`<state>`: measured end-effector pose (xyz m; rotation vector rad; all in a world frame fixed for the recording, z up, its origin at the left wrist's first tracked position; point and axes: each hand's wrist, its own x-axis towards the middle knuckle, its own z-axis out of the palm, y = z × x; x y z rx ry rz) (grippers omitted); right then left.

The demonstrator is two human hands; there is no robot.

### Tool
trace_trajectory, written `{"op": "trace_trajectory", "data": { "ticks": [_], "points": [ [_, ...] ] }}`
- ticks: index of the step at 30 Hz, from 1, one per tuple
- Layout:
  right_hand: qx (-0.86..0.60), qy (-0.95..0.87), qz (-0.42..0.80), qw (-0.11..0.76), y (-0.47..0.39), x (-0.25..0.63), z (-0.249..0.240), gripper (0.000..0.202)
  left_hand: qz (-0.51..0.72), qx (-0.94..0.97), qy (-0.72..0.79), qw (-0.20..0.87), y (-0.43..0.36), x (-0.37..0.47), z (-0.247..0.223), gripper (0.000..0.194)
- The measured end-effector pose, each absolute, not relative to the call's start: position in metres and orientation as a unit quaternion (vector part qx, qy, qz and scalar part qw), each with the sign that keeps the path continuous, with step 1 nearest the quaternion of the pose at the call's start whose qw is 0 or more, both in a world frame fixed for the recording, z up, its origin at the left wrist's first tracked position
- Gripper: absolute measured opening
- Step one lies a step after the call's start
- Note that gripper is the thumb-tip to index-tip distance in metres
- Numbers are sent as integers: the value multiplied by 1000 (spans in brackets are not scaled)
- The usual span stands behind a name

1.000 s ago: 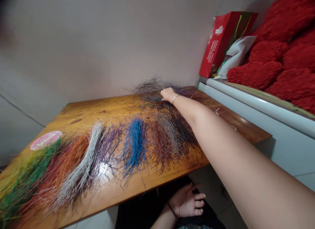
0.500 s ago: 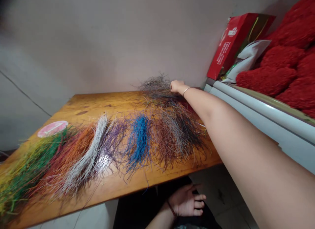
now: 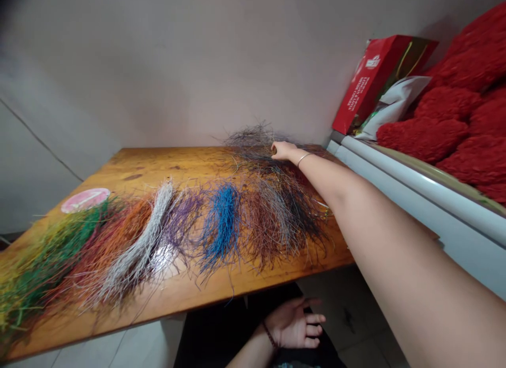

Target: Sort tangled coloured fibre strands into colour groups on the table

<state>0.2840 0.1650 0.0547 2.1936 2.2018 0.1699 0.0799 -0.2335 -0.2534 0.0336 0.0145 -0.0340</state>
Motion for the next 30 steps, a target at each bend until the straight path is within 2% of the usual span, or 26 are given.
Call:
{"op": "trace_trajectory", "data": {
  "ticks": [4,7,13,20,25,30],
  "points": [
    [701,700,109,77,157,271,38,60,-17,5,-2,1000,-234,80,-256,42],
    [699,688,164,104,155,259,30,52,-18,10,-5,1000,-234,80,-258,41],
    [711,669,192,97,161,245,26,31,-4,11,1,1000,-231,81,-256,40],
    [743,633,207,62,168,252,54,30,-9,4,-1,1000,-229,81,-256,38],
    [821,554,132,-30,174,268,88,37,-8,-4,-4,1000,-230,80,-255,40],
    [819,570,-16,-64,173,282,113,32,-6,-1,5,1000,-229,79,-252,39]
  ]
}}
